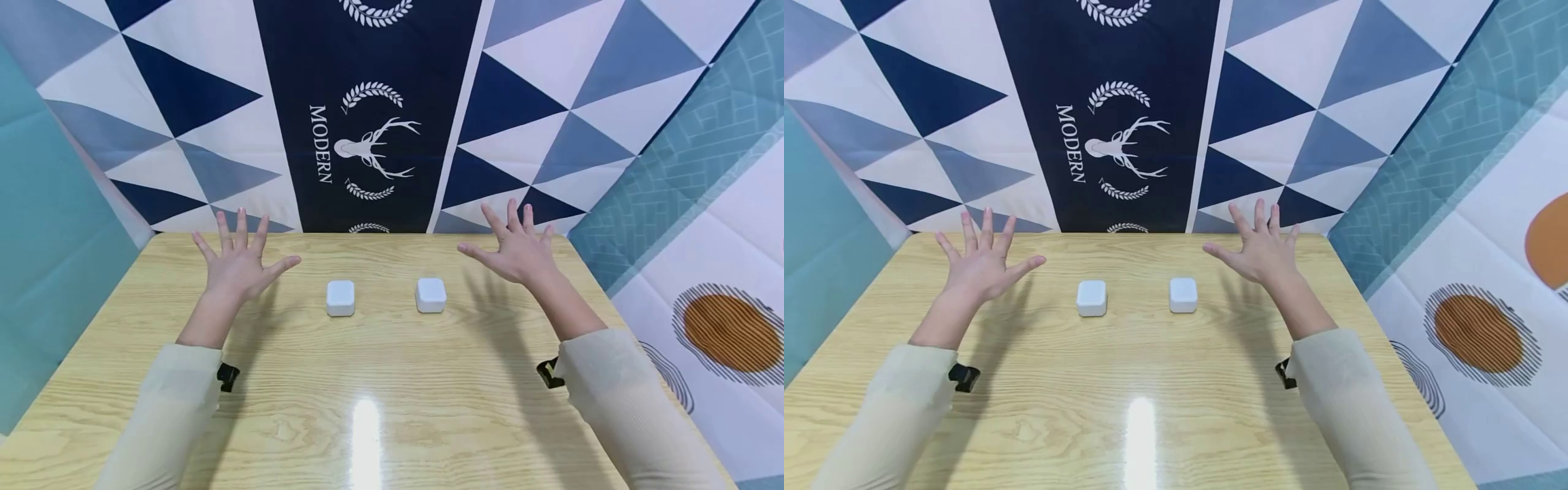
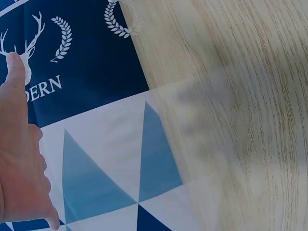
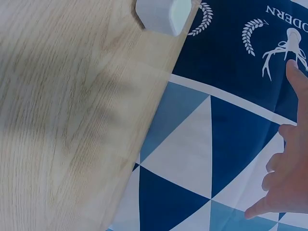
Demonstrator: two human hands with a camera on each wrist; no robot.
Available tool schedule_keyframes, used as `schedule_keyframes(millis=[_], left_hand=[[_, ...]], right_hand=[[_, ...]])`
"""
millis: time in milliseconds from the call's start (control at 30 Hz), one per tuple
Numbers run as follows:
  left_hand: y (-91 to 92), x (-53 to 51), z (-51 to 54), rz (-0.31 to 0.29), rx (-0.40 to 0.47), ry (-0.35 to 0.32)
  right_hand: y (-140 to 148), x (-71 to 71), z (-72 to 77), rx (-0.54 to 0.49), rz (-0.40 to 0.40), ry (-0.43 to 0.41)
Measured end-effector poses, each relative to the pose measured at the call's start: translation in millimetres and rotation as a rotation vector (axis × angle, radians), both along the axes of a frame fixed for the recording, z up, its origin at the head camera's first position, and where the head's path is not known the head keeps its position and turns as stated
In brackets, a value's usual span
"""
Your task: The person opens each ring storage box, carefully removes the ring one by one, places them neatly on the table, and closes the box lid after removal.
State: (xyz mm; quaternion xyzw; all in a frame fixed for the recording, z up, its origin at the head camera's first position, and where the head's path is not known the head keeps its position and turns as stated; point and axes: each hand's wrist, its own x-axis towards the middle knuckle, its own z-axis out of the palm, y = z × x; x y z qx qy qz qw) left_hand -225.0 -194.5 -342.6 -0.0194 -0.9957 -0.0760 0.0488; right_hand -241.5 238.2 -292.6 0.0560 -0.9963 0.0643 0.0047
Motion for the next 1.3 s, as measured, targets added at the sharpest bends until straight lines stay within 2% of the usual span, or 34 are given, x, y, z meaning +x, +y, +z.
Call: schedule_keyframes(millis=[300,600,933,1100,1300], left_hand=[[-2.4,0.3,-1.0,-0.018,0.085,-0.052],[-3.9,-0.7,0.6,-0.057,0.124,-0.036],[-1.4,0.4,-2.5,-0.121,0.197,0.026],[0.1,0.3,-6.7,-0.151,0.246,0.023],[2.0,0.4,-11.8,-0.148,0.281,0.007]], right_hand=[[-1,-1.0,-2.2,-0.007,0.009,-0.014],[-6,-5.0,-1.3,-0.043,0.043,0.019],[-14,-8.1,-3.0,-0.11,0.091,0.063],[-17,-8.0,-8.0,-0.141,0.119,0.078],[-23,-8.0,-10.2,-0.172,0.139,0.075]])
